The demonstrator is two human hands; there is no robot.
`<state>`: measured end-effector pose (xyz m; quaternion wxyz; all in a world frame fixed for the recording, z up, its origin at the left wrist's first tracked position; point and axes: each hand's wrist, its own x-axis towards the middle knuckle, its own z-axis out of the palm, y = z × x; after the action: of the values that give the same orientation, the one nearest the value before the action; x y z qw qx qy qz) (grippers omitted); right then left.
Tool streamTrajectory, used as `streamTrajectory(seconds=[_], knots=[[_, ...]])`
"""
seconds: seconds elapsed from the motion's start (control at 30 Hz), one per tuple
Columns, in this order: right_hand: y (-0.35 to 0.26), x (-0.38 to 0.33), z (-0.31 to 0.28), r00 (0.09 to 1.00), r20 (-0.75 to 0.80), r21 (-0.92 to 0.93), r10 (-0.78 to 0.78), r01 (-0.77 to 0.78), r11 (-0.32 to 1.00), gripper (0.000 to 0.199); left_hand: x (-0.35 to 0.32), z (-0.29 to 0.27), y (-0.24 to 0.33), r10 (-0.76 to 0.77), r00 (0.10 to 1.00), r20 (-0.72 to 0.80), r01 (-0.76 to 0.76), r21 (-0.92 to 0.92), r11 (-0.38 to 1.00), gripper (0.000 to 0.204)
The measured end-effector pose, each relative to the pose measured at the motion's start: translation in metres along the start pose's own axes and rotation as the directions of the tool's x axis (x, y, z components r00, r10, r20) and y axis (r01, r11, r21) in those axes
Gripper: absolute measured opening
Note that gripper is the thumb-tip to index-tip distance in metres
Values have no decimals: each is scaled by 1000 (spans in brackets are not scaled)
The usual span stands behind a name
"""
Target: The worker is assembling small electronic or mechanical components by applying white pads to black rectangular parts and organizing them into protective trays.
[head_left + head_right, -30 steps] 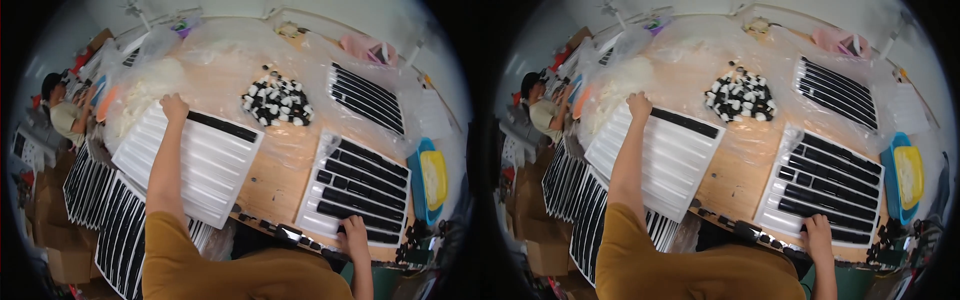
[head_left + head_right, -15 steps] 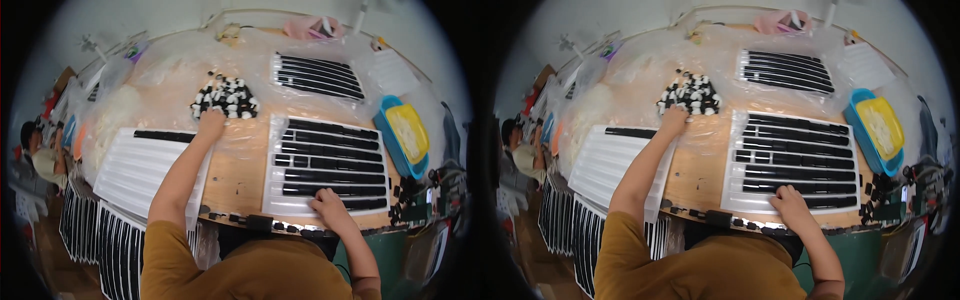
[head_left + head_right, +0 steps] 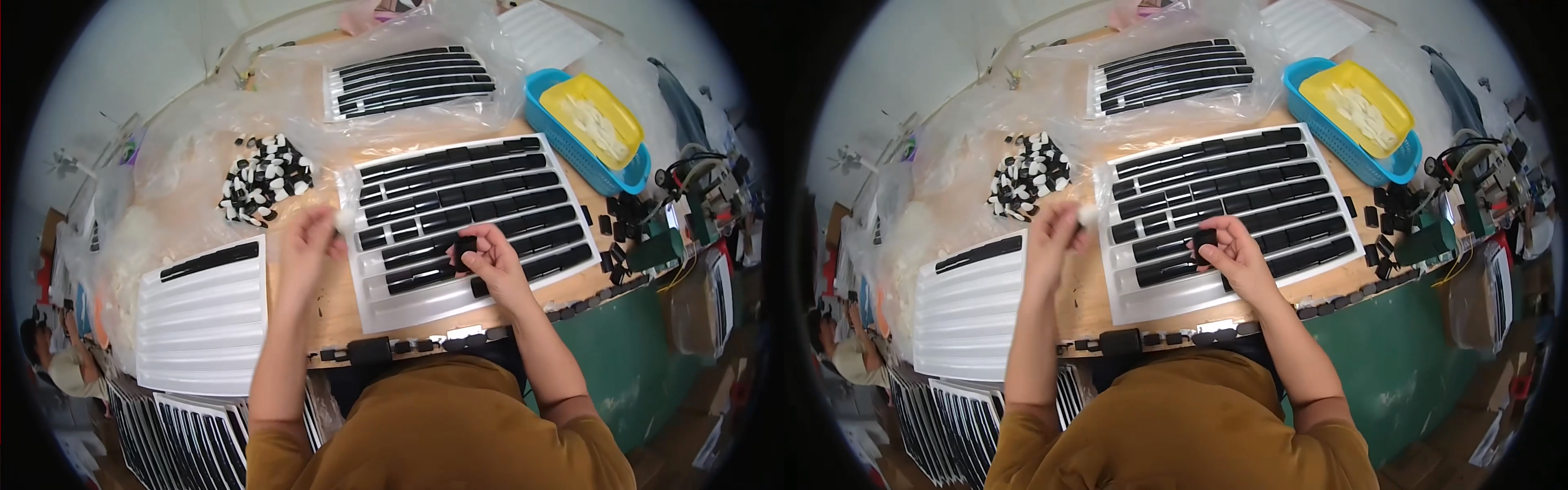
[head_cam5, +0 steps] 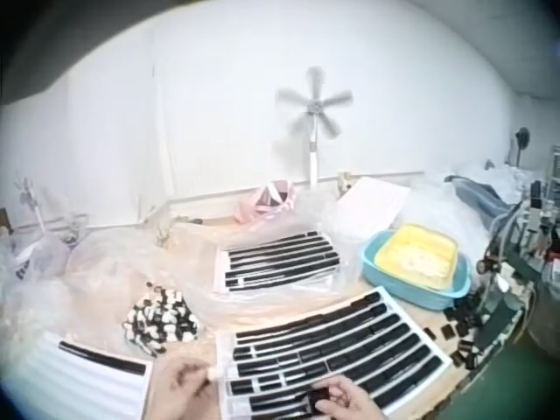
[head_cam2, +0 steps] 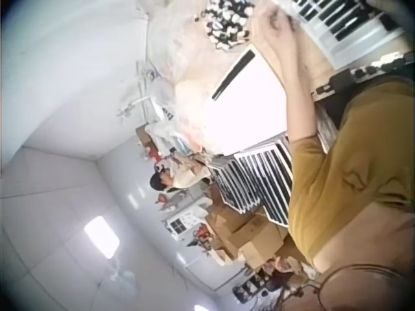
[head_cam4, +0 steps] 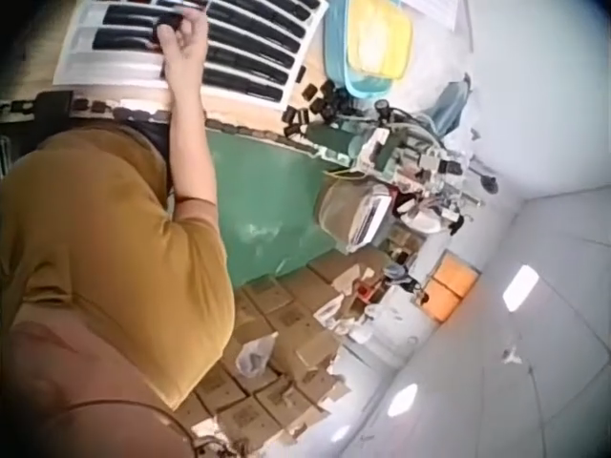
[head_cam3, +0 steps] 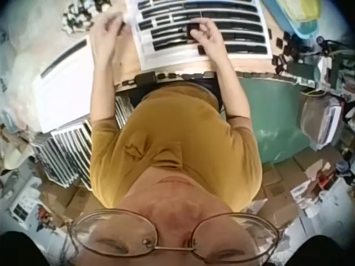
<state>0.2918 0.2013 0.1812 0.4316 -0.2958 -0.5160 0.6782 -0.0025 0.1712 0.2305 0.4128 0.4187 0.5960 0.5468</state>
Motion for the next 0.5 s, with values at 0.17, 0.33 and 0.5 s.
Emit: streamTrajectory(seconds=[0.17,0.33,0.5], knots=[[-10,-12,7,999,18,33,33,-33,999,33,-63,35,-7,-127,952,279,217,-322,922,30],[-13,-25,10,991,94,-59,97,-92,994,37,-78,48,-20,-143,939,314,274,-428,861,36],[-9,-40,27,972,104,-285,209,-172,943,29,-93,49,-27,-118,965,234,179,-260,949,36]])
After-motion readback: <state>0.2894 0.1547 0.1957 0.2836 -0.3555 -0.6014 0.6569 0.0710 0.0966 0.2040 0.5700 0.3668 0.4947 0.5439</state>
